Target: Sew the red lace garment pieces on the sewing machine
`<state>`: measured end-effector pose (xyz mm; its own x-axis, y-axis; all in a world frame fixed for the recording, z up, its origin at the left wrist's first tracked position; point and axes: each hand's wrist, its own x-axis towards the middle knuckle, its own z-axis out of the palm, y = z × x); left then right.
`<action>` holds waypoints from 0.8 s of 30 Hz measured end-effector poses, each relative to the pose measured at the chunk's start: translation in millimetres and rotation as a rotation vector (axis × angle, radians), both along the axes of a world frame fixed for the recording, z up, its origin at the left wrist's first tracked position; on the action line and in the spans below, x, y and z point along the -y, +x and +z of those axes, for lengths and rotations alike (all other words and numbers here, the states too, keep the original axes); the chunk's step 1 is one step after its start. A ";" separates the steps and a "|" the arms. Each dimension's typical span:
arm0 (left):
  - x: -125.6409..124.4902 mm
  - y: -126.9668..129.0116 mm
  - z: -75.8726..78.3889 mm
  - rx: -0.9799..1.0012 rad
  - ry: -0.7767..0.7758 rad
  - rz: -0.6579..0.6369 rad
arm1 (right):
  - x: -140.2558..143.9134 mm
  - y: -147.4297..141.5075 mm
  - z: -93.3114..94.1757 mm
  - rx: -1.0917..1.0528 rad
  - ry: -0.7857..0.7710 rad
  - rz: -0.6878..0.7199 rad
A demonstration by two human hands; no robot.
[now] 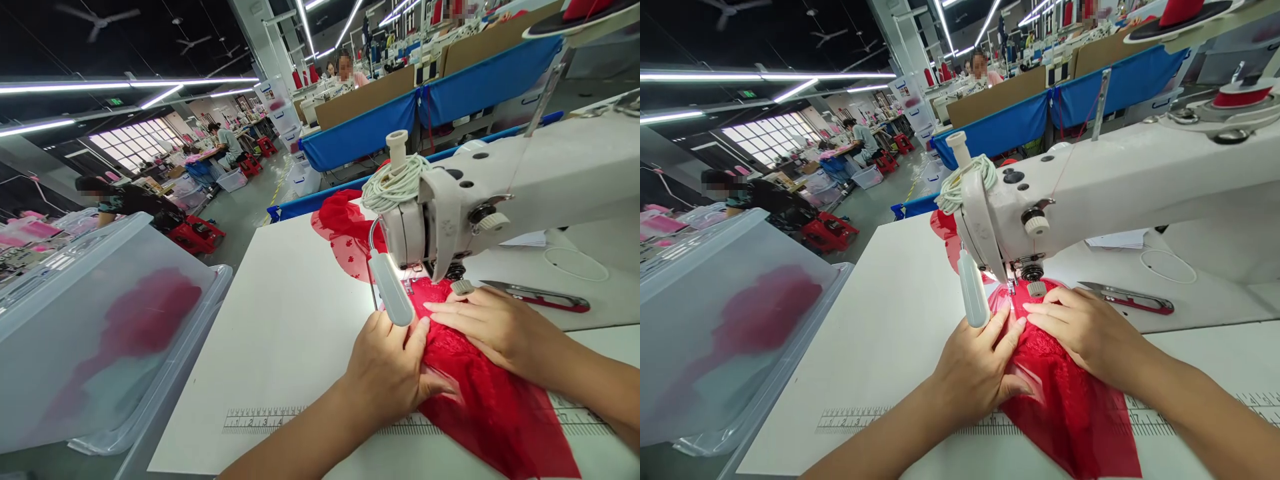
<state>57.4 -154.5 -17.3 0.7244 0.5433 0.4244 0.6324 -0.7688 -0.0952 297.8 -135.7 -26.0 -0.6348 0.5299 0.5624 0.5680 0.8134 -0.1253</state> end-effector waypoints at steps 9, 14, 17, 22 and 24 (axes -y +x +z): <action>-7.6 -1.2 -0.7 0.001 0.036 0.026 | -9.2 1.4 -3.5 0.014 0.014 -0.016; -11.6 -0.7 0.2 0.028 0.060 0.043 | -11.0 0.7 1.7 0.074 -0.023 -0.057; -14.2 -0.4 1.3 0.022 0.060 0.052 | -12.6 -0.1 1.8 0.093 -0.039 -0.074; -19.9 -1.3 4.5 -0.014 0.033 0.054 | -19.5 0.5 -6.1 0.054 -0.008 -0.062; -22.1 -2.5 5.8 -0.010 0.034 0.003 | -20.9 2.3 -8.4 0.036 -0.020 -0.060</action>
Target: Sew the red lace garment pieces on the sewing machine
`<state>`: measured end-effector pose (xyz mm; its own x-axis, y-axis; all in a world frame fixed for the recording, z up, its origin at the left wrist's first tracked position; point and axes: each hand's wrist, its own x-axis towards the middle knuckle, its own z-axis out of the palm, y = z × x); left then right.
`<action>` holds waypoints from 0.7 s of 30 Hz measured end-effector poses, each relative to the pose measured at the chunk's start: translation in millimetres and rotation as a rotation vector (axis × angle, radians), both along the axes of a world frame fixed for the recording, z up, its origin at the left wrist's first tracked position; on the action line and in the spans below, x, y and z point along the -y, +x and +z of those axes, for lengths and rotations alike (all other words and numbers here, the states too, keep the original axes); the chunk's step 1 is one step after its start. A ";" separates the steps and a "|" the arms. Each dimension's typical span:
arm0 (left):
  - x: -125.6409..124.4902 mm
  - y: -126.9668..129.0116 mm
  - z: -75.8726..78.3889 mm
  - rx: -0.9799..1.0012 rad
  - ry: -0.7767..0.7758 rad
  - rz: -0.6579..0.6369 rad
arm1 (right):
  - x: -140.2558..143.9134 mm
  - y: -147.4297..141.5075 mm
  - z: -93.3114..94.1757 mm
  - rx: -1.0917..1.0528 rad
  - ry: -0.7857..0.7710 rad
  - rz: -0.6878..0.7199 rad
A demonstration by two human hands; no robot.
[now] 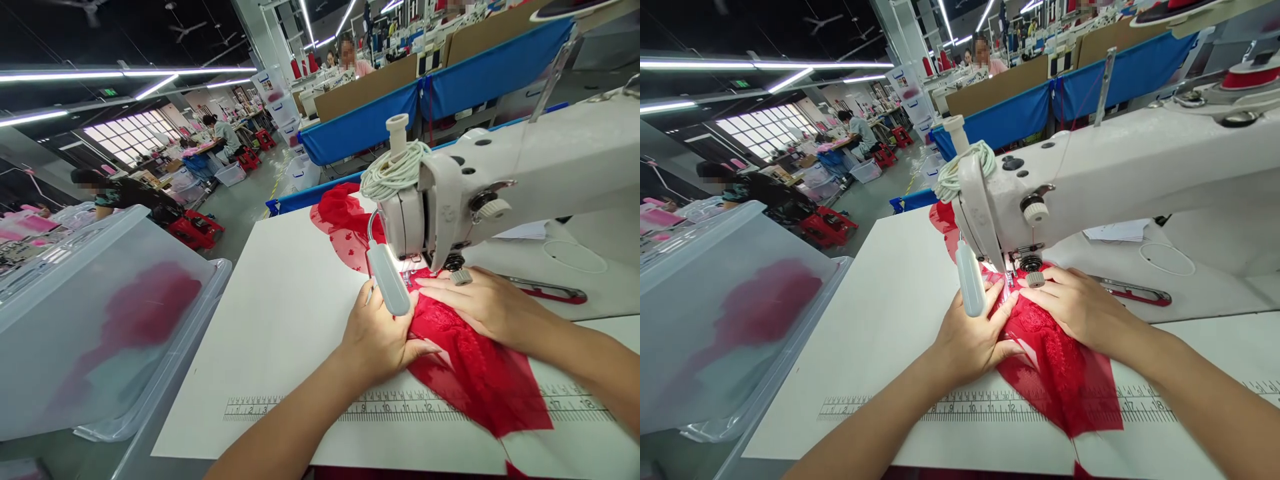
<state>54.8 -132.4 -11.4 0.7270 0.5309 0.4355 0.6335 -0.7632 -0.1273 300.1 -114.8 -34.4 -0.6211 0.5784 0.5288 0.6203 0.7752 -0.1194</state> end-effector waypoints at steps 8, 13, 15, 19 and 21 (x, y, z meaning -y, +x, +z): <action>0.4 -1.7 5.9 -0.095 -0.155 -0.130 | 10.3 9.0 6.6 0.022 0.019 0.143; 5.5 0.3 10.7 -0.043 -0.167 -0.076 | 13.2 8.1 4.4 -0.022 0.036 0.153; 8.4 1.2 9.3 -0.055 -0.151 -0.086 | 14.0 8.0 2.6 -0.031 0.011 0.138; 15.0 1.4 2.5 -0.093 -0.100 -0.036 | 15.5 7.7 1.0 -0.042 -0.042 0.120; 17.7 0.5 -0.4 -0.107 -0.065 -0.012 | 15.9 7.0 1.8 -0.049 -0.041 0.117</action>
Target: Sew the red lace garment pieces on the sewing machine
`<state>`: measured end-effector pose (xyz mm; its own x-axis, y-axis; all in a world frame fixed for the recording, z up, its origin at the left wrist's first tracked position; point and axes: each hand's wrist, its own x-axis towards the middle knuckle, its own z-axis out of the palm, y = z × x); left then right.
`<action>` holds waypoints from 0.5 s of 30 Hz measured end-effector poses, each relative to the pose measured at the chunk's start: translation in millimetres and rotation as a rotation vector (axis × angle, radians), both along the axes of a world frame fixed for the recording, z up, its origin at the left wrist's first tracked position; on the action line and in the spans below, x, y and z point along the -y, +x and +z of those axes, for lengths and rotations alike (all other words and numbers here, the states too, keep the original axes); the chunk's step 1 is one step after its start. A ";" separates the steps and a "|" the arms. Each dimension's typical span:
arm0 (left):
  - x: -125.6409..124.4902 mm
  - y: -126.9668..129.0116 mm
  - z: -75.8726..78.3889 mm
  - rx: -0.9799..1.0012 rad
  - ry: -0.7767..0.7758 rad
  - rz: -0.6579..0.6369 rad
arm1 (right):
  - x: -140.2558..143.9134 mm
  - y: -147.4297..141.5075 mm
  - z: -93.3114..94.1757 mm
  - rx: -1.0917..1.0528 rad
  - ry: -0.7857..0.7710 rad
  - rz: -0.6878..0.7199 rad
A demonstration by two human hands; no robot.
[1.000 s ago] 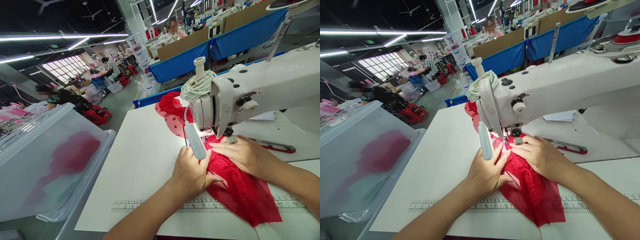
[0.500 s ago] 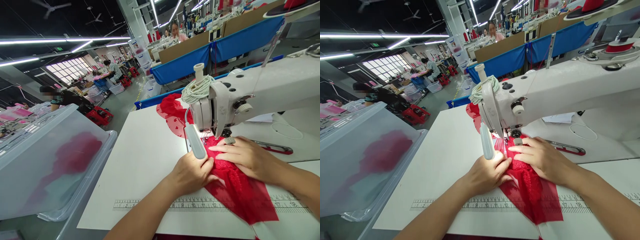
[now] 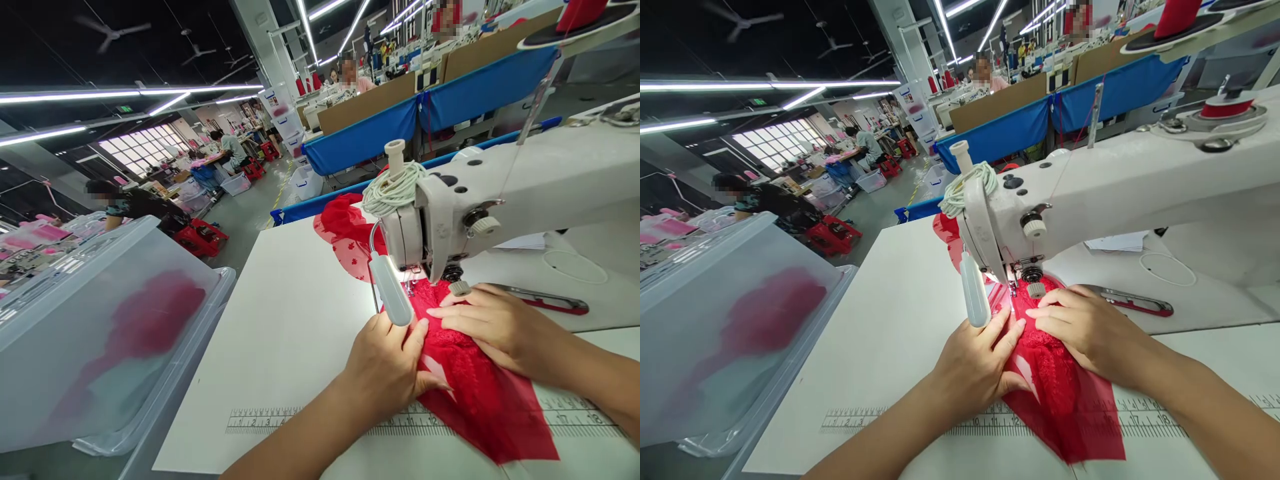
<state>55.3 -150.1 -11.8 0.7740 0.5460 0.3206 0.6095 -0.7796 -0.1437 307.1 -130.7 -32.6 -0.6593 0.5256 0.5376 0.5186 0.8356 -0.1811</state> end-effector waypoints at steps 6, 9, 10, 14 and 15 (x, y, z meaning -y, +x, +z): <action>1.8 -1.4 -0.3 -0.032 0.033 -0.007 | 1.8 -2.3 7.8 0.019 0.007 -0.023; 1.0 -1.1 0.6 -0.001 0.059 -0.010 | 2.0 -2.6 10.4 0.022 0.022 -0.025; 0.8 -1.0 0.6 0.018 0.068 -0.009 | 1.7 -2.5 10.3 0.021 0.029 -0.024; -0.1 -0.4 -0.2 0.070 0.085 0.000 | -1.5 -1.8 5.6 0.003 0.062 -0.022; -0.6 -0.1 -0.5 0.072 0.085 0.008 | -2.4 -1.6 4.2 -0.002 0.074 -0.020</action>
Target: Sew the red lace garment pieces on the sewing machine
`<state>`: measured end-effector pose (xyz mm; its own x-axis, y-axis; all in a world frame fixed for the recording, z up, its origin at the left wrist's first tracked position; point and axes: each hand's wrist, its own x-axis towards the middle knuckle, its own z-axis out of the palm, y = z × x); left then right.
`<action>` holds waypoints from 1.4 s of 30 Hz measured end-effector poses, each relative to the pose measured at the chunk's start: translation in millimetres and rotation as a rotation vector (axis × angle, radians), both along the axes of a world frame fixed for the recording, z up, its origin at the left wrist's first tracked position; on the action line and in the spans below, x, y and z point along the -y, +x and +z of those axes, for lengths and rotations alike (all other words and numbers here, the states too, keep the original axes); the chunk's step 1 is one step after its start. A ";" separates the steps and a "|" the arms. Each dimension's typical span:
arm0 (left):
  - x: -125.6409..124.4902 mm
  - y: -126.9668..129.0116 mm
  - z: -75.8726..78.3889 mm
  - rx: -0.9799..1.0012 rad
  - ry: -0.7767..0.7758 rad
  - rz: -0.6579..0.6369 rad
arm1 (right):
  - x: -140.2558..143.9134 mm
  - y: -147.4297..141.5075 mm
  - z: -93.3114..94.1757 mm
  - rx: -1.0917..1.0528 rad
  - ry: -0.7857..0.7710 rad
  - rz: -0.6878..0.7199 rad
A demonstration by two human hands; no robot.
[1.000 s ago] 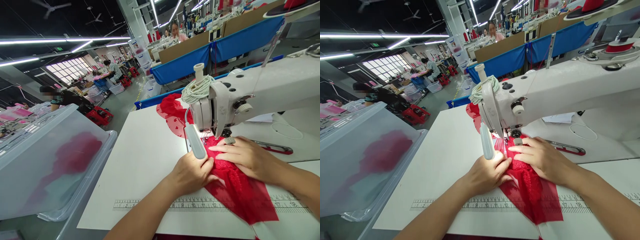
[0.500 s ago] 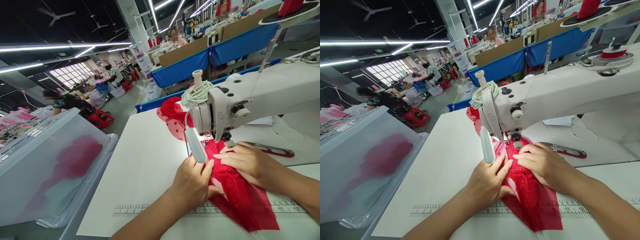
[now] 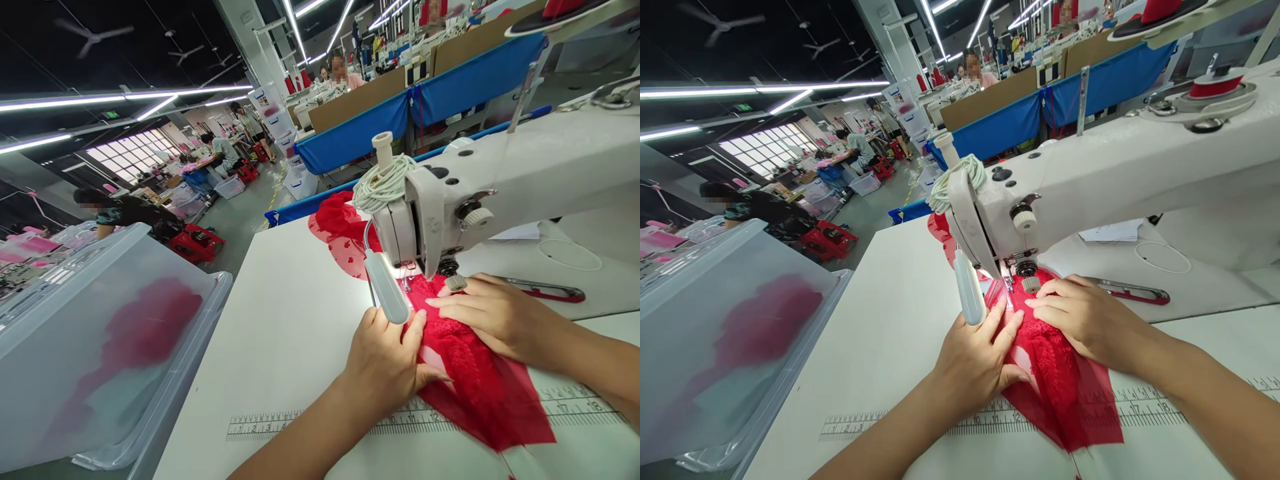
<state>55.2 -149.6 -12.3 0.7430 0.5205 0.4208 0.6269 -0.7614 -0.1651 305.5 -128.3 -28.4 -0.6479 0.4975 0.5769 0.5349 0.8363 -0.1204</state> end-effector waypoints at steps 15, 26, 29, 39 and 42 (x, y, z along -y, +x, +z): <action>-13.2 -4.3 -6.2 -0.034 0.024 0.047 | -10.5 -0.1 -9.8 0.040 -0.006 -0.083; -9.2 -1.6 -10.0 -0.018 -0.011 0.072 | -10.0 3.3 -21.3 0.065 0.023 -0.108; -9.2 -1.0 2.5 -0.080 -0.152 0.097 | -16.4 5.5 -24.6 0.064 0.180 -0.017; -105.8 -15.6 51.2 -0.008 -0.628 0.517 | -40.2 22.1 -95.1 0.066 0.202 -0.064; -141.6 -25.8 42.9 -0.017 -0.659 0.610 | -41.3 26.2 -100.4 0.105 0.160 -0.068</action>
